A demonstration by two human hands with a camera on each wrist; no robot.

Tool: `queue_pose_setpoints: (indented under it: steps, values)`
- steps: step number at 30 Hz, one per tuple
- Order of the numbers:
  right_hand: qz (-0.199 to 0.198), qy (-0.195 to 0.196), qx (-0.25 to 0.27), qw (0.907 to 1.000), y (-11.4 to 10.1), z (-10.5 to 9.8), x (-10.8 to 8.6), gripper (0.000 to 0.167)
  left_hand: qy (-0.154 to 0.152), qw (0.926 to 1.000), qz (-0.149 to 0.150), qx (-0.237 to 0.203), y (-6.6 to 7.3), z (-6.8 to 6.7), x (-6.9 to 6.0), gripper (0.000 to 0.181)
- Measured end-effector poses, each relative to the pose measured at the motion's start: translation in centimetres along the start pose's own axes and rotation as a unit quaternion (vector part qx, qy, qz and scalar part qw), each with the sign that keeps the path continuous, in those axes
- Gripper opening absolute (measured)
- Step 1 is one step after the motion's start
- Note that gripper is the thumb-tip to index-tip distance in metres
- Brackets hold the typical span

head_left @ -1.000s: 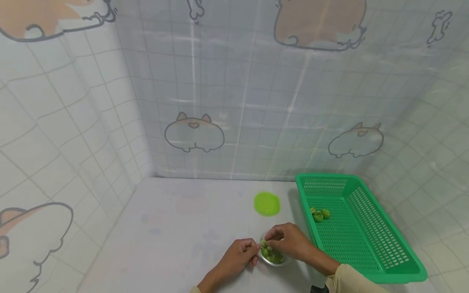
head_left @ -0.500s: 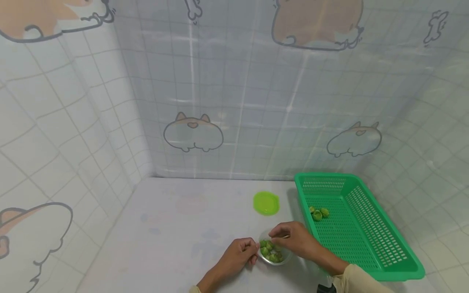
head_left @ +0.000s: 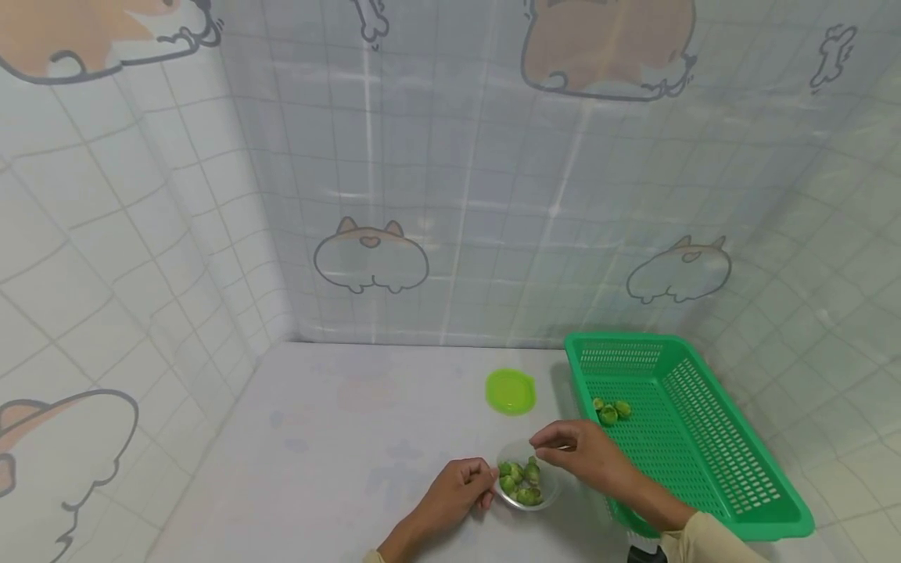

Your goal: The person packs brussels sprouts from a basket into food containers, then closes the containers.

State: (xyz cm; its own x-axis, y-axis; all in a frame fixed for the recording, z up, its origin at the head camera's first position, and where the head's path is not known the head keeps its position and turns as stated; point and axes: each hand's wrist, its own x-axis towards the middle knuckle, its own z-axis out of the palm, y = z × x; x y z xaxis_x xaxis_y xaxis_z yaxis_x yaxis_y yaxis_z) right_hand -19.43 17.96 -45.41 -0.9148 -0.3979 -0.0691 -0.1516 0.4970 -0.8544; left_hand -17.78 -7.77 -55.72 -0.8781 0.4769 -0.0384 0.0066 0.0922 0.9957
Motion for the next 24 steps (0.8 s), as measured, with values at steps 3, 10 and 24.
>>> queue_pose_setpoints:
  steps: [3,10,24]
  values:
    - [0.018,0.007,0.002,0.9998,-0.1,-0.4,-0.3,0.020,0.000,1.0000,0.001,0.001,-0.1,0.0,0.0,0.035]
    - [0.031,0.028,0.004,0.9991,-0.1,-1.5,-0.8,0.021,-0.003,1.0000,-0.001,-0.003,0.0,0.0,0.0,0.035]
    - [0.041,0.059,-0.001,0.9974,-0.4,-4.0,-1.6,0.027,-0.006,0.9999,-0.005,-0.010,0.1,0.0,0.0,0.036]
